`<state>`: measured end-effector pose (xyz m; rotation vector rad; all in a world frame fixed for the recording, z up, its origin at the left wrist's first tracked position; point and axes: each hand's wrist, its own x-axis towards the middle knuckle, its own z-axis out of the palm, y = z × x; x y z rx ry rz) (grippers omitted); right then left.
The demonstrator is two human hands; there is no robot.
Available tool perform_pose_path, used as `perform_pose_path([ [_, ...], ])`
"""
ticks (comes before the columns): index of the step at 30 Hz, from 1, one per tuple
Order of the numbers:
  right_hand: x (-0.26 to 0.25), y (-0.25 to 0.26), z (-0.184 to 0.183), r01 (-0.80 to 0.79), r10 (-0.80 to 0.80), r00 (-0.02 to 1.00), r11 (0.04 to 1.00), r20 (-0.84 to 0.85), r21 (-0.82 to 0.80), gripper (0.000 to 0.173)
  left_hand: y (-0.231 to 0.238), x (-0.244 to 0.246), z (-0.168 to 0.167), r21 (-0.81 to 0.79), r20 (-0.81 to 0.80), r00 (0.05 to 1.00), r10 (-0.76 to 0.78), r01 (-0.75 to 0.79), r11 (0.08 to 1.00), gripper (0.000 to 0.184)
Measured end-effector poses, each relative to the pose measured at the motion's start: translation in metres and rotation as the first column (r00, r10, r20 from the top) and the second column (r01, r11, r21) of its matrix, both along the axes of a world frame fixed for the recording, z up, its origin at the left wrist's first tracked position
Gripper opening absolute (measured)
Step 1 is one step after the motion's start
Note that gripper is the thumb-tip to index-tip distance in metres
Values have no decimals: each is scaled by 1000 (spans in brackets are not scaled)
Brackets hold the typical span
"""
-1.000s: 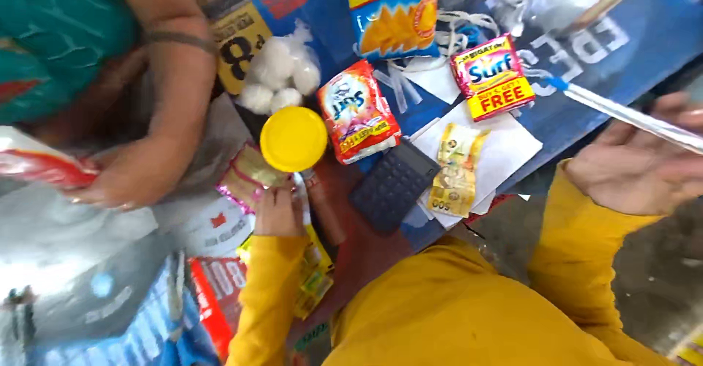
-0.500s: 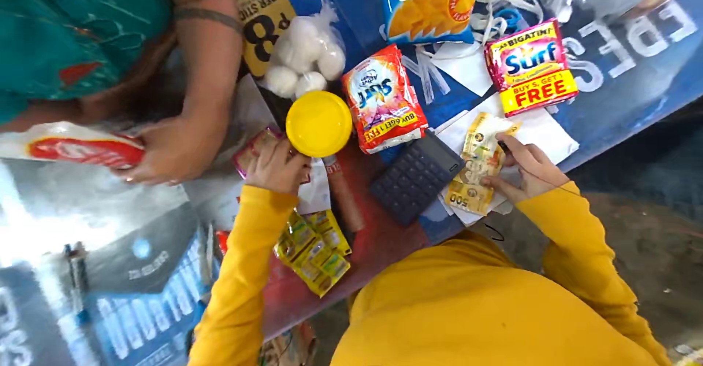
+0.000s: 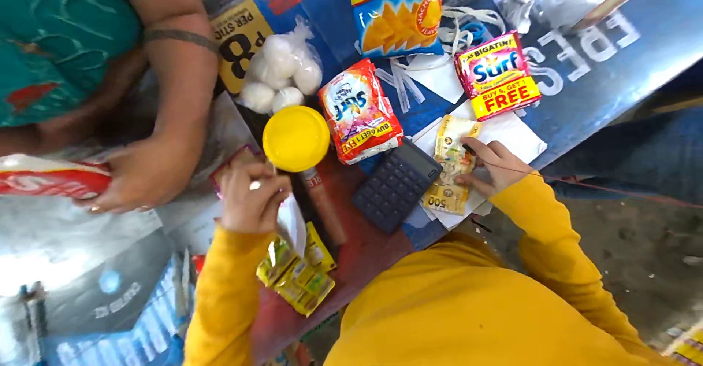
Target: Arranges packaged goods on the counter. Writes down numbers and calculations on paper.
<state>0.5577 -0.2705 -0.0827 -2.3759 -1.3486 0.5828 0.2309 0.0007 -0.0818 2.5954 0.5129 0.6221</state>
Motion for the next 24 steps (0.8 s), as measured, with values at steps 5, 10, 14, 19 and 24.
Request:
perform_pose_path([
  [5,8,-1,0,-58,62,998,971,-9,232,65,-56,28,58,-134,302,953,-13,56,989,15],
  [10,0,-9,40,130,152,901,799,-405,588,96,-120,151,67,-47,138,990,32,-26,999,17],
  [14,-13,-18,37,242,-11,915,815,-404,526,74,-149,207,46,-324,123,992,-4,44,945,29],
  [19,18,-27,24,228,-202,967,958,-155,172,48,-165,193,8,-358,60,991,-117,131,924,43],
  [24,44,-18,15,110,-90,987,983,-134,147,54,-200,172,-30,-36,145,930,-338,346,937,23],
])
